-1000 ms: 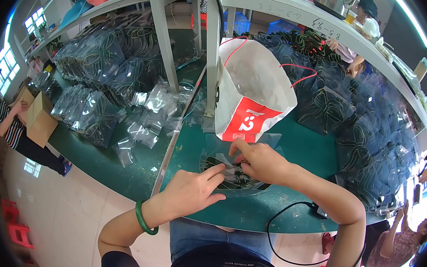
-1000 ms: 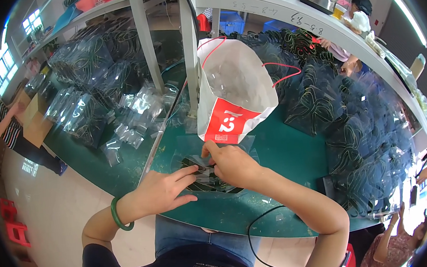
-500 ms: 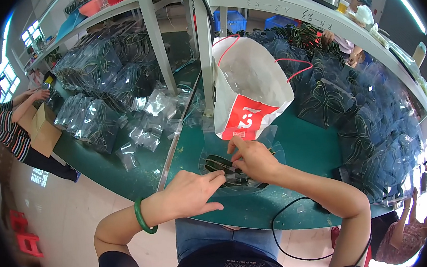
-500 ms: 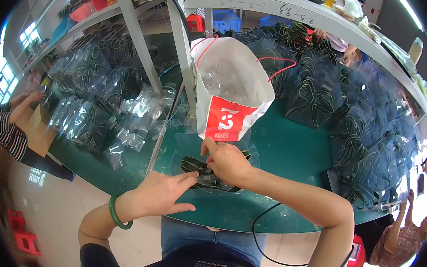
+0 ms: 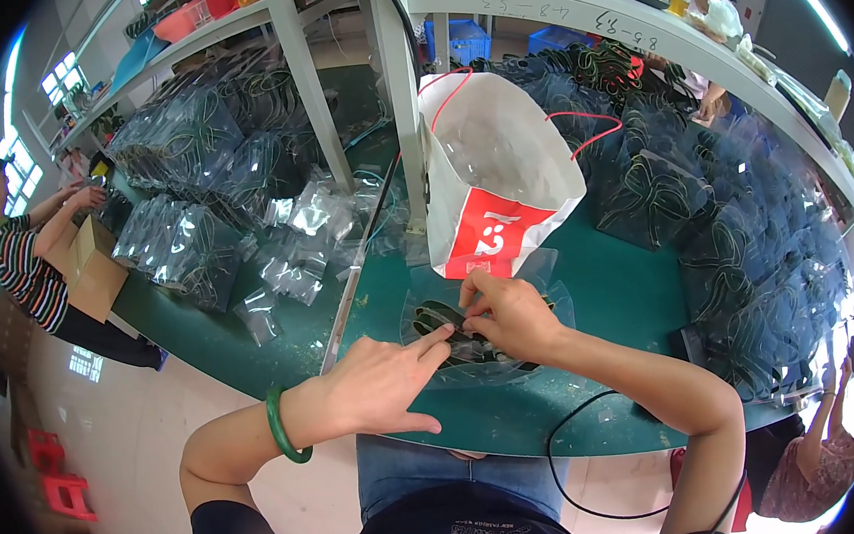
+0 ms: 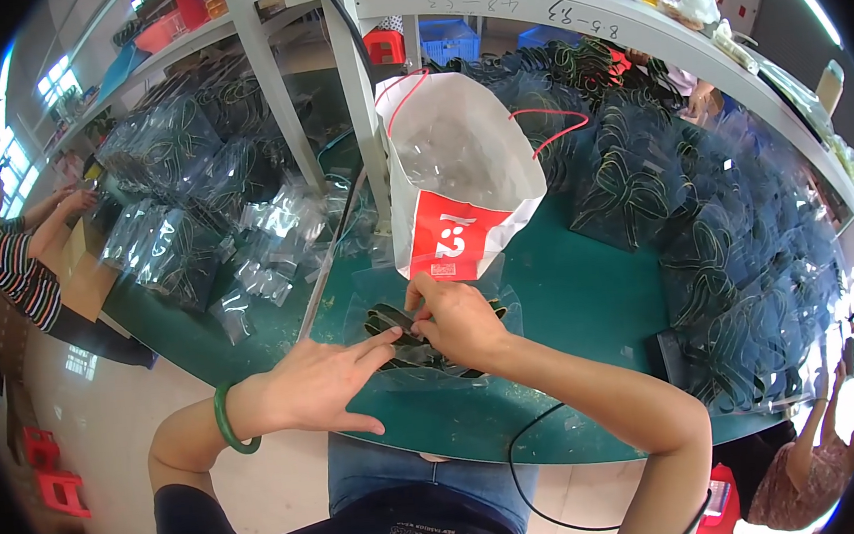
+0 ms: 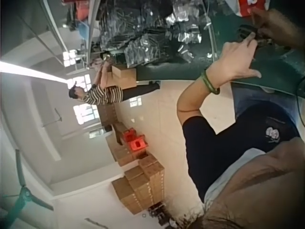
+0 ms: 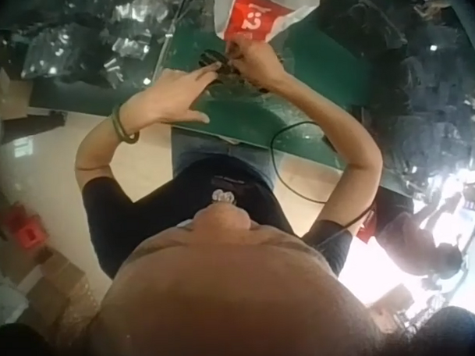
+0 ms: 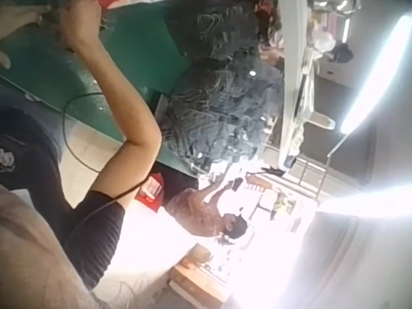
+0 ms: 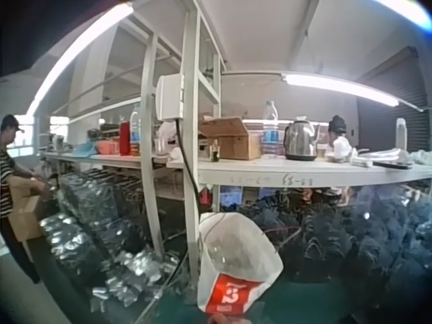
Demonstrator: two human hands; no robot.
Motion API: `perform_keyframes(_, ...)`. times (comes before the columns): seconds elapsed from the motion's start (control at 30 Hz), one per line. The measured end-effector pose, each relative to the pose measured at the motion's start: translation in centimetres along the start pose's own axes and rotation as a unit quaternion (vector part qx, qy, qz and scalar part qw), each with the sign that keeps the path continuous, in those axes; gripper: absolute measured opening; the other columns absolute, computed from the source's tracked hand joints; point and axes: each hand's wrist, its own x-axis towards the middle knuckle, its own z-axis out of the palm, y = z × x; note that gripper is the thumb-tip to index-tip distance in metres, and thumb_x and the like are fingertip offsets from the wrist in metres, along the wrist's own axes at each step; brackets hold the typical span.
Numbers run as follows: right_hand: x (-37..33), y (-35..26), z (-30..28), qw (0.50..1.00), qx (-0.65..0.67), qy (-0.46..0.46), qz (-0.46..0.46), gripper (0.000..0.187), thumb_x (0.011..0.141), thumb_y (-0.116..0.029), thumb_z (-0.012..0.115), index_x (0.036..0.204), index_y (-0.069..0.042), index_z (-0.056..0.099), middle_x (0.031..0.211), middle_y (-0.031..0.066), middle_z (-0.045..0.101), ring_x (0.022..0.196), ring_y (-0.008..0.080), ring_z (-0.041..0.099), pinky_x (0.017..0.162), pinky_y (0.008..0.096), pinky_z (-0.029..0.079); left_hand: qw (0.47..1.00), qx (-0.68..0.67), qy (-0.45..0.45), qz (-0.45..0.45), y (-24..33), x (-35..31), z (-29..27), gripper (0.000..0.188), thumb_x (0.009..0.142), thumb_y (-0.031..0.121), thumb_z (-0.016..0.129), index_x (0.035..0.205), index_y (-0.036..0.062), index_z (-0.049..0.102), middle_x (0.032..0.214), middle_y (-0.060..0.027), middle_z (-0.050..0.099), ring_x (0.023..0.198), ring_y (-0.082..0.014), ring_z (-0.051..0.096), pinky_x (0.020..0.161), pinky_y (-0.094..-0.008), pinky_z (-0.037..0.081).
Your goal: Putting green bow-shaped decorative items into small plastic bags at a factory workbench.
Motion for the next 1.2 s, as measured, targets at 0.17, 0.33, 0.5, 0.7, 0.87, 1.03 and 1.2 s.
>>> perform_keyframes(0.17,-0.2,-0.1,-0.3,0.999,0.019,0.027,0.006,0.031,0.085,-0.004,0.083,0.104,-0.003,0.058,0.086,0.0151,0.079,0.085,0.0352,0.078,0.074,0.0425,0.057,0.999,-0.009,-0.043,-0.007,-0.8,1.4,-1.0,0.089,0.08,0.059,0.087,0.133,-0.0034,0.052,0.164,-0.0222,0.048,0.097,-0.0402,0.076,0.075,-0.0492,0.061)
perform_keyframes(0.33,-0.3,0.1,-0.8,1.0,0.015,0.024,0.006,0.03,0.085,-0.003,0.084,0.102,-0.003,0.06,0.086,0.0151,0.078,0.086,0.0354,0.078,0.072,0.0422,0.056,0.998,0.02,-0.054,-0.015,-1.2,1.9,-1.3,0.098,0.077,0.063,0.088,0.138,-0.0033,0.051,0.161,-0.0212,0.05,0.101,-0.0419,0.074,0.079,-0.0514,0.06)
perform_keyframes(0.5,-0.4,0.6,-0.3,1.0,0.016,0.018,-0.004,0.028,0.084,-0.003,0.084,0.1,-0.002,0.061,0.09,0.0153,0.077,0.09,0.033,0.079,0.075,0.0423,0.058,0.989,-0.024,-0.143,-0.035,-1.3,4.0,-2.9,0.107,0.072,0.065,0.089,0.144,-0.0029,0.051,0.136,-0.0197,0.069,0.107,-0.0397,0.073,0.085,-0.0503,0.06)
perform_keyframes(0.7,-0.4,0.4,-0.1,0.999,-0.012,0.031,-0.003,0.026,0.085,-0.004,0.083,0.103,-0.002,0.064,0.093,0.0156,0.077,0.093,0.0315,0.079,0.079,0.0424,0.059,0.993,-0.02,-0.115,-0.006,-2.8,5.5,-0.7,0.086,0.08,0.049,0.089,0.144,0.0022,0.056,0.13,-0.0136,0.072,0.103,-0.0389,0.074,0.086,-0.0503,0.06)
perform_keyframes(0.87,-0.9,-0.3,-1.9,1.0,-0.013,0.001,-0.024,0.019,0.089,-0.009,0.083,0.103,-0.002,0.072,0.096,0.0136,0.079,0.092,0.0295,0.078,0.081,0.0403,0.06,0.999,-0.005,0.042,-0.017,-2.0,3.5,1.0,0.066,0.085,0.036,0.087,0.138,0.0063,0.061,0.137,-0.01,0.07,0.096,-0.0336,0.076,0.075,-0.0444,0.061)
perform_keyframes(1.03,-0.8,-2.8,-4.9,0.996,0.038,-0.026,-0.075,0.016,0.093,-0.014,0.081,0.104,-0.003,0.078,0.098,0.0122,0.08,0.092,0.0273,0.079,0.082,0.039,0.06,0.968,0.027,0.251,0.009,-1.0,1.1,2.3,0.045,0.086,0.03,0.087,0.122,0.0094,0.071,0.129,-0.0036,0.071,0.081,-0.0233,0.075,0.061,-0.0352,0.058)
perform_keyframes(1.2,0.2,-4.1,-5.5,0.982,-0.029,-0.187,-0.021,0.018,0.091,-0.014,0.078,0.105,-0.003,0.077,0.1,0.0157,0.08,0.095,0.0341,0.077,0.087,0.0438,0.06,0.96,-0.014,0.279,0.021,-1.8,1.3,3.7,0.034,0.085,0.023,0.088,0.113,0.0093,0.073,0.116,-0.0012,0.071,0.076,-0.0205,0.073,0.06,-0.0339,0.058)
